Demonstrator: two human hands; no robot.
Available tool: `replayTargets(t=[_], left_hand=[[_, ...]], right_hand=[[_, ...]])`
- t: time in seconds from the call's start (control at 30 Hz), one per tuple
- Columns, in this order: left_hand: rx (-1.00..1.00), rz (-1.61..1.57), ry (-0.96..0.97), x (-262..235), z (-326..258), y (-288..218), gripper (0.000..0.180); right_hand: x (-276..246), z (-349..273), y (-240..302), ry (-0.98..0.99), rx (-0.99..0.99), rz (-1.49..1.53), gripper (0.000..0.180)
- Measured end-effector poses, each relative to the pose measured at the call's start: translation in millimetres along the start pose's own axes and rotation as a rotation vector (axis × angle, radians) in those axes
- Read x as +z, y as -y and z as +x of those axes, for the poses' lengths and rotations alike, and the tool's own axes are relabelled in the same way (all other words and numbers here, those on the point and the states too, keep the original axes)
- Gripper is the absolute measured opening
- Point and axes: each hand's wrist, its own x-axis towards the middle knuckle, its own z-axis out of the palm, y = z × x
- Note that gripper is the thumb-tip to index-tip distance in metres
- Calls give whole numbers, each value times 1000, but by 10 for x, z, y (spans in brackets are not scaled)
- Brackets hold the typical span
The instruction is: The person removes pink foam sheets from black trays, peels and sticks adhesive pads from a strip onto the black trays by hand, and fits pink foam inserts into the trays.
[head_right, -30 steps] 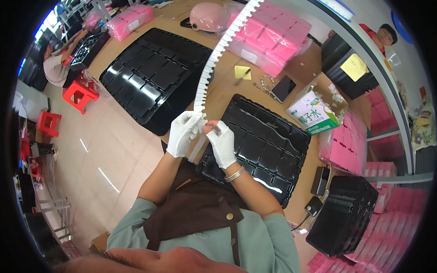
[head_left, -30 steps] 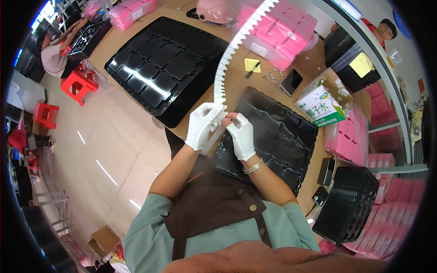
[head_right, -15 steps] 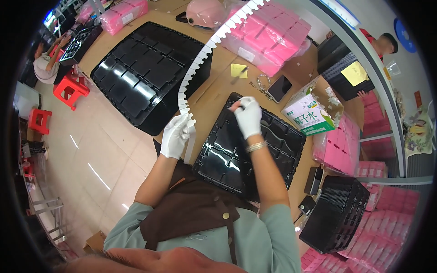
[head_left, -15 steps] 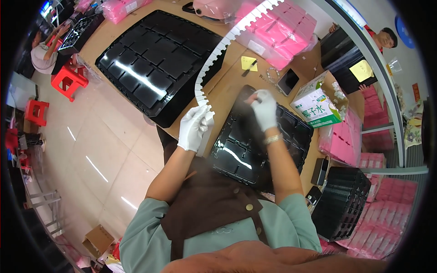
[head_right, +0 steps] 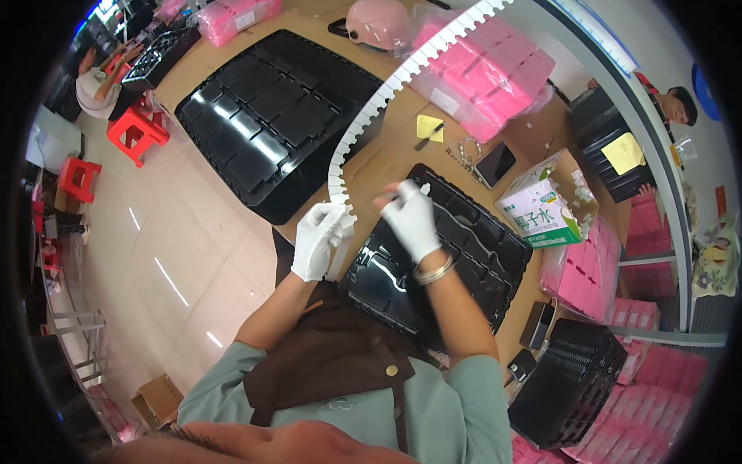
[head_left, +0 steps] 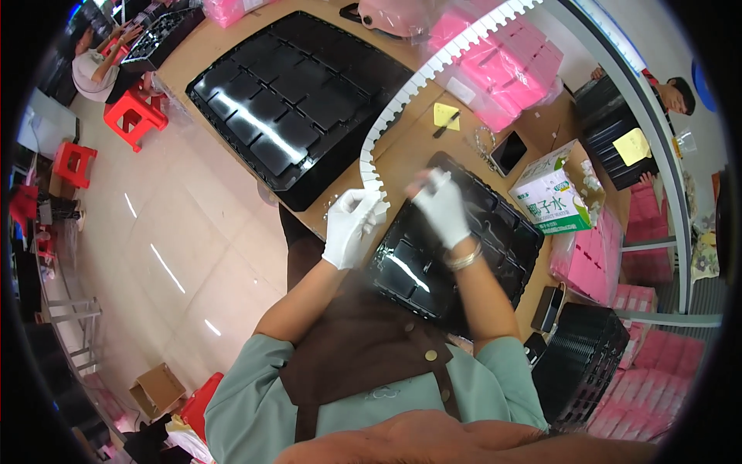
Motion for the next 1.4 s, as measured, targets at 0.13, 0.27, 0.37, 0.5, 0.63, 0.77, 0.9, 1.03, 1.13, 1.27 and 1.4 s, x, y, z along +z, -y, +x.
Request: replayTargets(t=[0.13, 0.27, 0.37, 0.5, 0.63, 0.77, 0.9, 1.03, 1.13, 1.27, 1.4], left_hand=[[65, -116, 40, 94, -72, 56, 20], [-47, -49, 182, 7, 25, 14, 33], [-192, -66, 247, 58, 202, -19, 28], [-230, -134, 210, 216, 210, -10, 15], [-90, -56, 99, 162, 211, -54, 14], [-45, 22, 80, 44, 236, -72, 18], [-17, 108, 56, 90, 129, -134, 17], [7, 174, 79, 99, 6, -151, 18], [39, 188, 108, 124, -61, -73, 17], [125, 148, 144, 277, -152, -15, 20], [-59, 151, 218, 440, -9, -132, 27]], right_hand=[[353, -469, 298, 26, 196, 541, 16], [271, -559, 307, -2, 268, 623, 11], [229, -637, 222, -68, 213, 519, 8], [138, -767, 344, -347, -126, 156, 10], [-57, -857, 295, -129, 9, 93, 11], [215, -1096, -69, 200, -21, -287, 11], [463, -1152, 133, 153, 42, -514, 23], [343, -1026, 19, 64, 165, -240, 34], [165, -863, 217, -165, 180, 612, 18], [117, -799, 340, -71, 270, 603, 10], [64, -882, 262, -219, 205, 576, 5]])
